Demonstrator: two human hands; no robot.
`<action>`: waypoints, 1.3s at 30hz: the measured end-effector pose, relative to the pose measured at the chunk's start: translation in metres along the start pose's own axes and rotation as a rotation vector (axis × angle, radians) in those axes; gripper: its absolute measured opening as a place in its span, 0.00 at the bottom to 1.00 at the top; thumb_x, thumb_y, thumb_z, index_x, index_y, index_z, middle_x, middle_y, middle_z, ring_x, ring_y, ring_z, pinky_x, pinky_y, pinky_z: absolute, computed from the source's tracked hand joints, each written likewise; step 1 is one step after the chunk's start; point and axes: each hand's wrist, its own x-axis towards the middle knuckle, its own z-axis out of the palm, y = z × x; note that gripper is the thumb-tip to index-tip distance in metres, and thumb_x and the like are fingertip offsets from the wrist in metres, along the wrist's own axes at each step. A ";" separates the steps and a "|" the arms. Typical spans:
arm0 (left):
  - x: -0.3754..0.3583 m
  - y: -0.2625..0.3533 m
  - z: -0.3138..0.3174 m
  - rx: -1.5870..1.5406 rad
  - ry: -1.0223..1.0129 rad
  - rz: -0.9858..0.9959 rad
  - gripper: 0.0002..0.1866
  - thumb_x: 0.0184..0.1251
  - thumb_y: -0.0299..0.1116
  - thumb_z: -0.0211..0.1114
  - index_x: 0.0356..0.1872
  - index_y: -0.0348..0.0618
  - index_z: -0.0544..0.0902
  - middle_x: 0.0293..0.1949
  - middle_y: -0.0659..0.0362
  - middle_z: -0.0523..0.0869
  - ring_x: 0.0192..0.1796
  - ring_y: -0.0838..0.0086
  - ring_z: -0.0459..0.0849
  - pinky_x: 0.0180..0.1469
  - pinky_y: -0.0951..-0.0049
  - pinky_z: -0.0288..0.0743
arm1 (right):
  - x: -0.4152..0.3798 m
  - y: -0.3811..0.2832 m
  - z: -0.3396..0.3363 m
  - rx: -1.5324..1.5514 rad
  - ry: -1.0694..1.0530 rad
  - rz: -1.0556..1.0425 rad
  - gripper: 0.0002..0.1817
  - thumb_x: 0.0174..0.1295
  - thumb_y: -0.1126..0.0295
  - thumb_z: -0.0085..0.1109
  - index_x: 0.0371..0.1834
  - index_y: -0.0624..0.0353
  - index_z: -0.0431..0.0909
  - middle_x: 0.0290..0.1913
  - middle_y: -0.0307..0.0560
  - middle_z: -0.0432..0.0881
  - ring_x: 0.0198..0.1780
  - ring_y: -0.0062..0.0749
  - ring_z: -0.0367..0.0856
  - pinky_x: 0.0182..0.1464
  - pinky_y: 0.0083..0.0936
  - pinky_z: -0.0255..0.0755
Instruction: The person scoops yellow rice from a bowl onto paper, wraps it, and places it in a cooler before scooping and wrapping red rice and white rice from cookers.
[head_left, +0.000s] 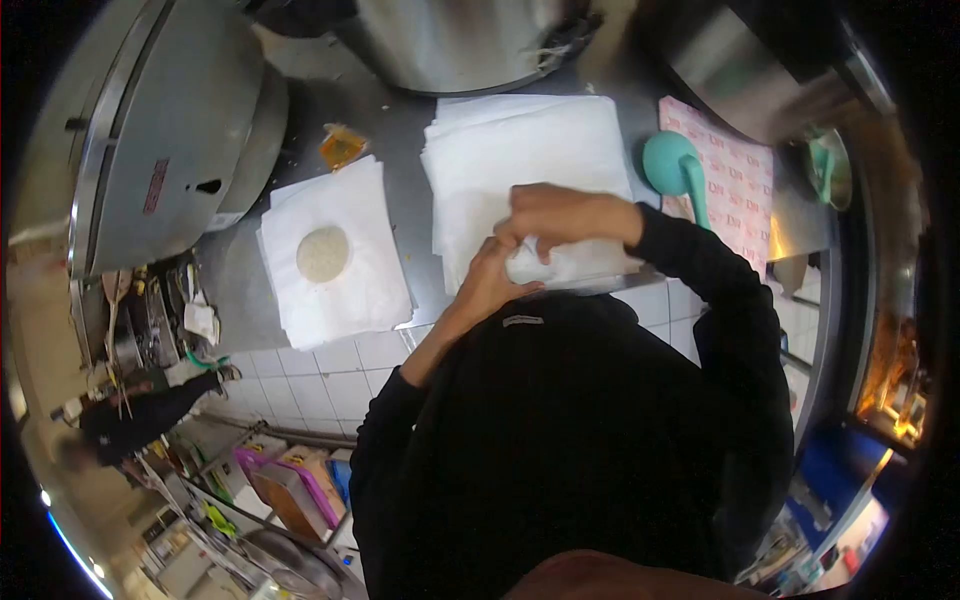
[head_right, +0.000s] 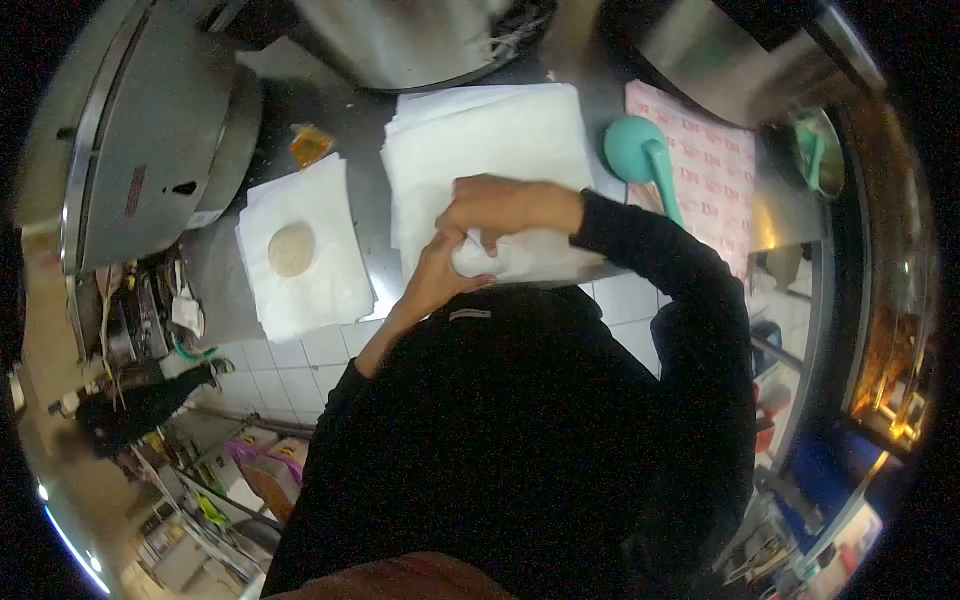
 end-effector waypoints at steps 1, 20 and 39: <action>0.001 0.006 -0.004 -0.055 0.013 0.061 0.41 0.36 0.37 0.76 0.54 0.36 0.65 0.49 0.53 0.71 0.53 0.67 0.71 0.56 0.70 0.64 | -0.001 0.004 -0.008 0.308 -0.012 0.114 0.25 0.32 0.76 0.67 0.39 0.56 0.71 0.26 0.40 0.77 0.32 0.32 0.73 0.35 0.28 0.66; -0.025 -0.045 -0.071 -0.259 0.248 0.052 0.17 0.61 0.27 0.49 0.53 0.39 0.67 0.46 0.48 0.76 0.50 0.69 0.75 0.50 0.70 0.69 | -0.029 0.030 0.063 0.203 0.977 0.894 0.27 0.56 0.59 0.56 0.54 0.63 0.62 0.50 0.56 0.69 0.56 0.42 0.64 0.57 0.32 0.56; -0.190 -0.176 -0.111 0.266 0.614 0.066 0.17 0.54 0.33 0.62 0.46 0.43 0.75 0.51 0.56 0.74 0.58 0.60 0.67 0.61 0.60 0.56 | 0.202 -0.032 0.160 -0.040 0.598 0.266 0.04 0.44 0.68 0.61 0.23 0.53 0.77 0.35 0.35 0.77 0.40 0.31 0.69 0.45 0.27 0.60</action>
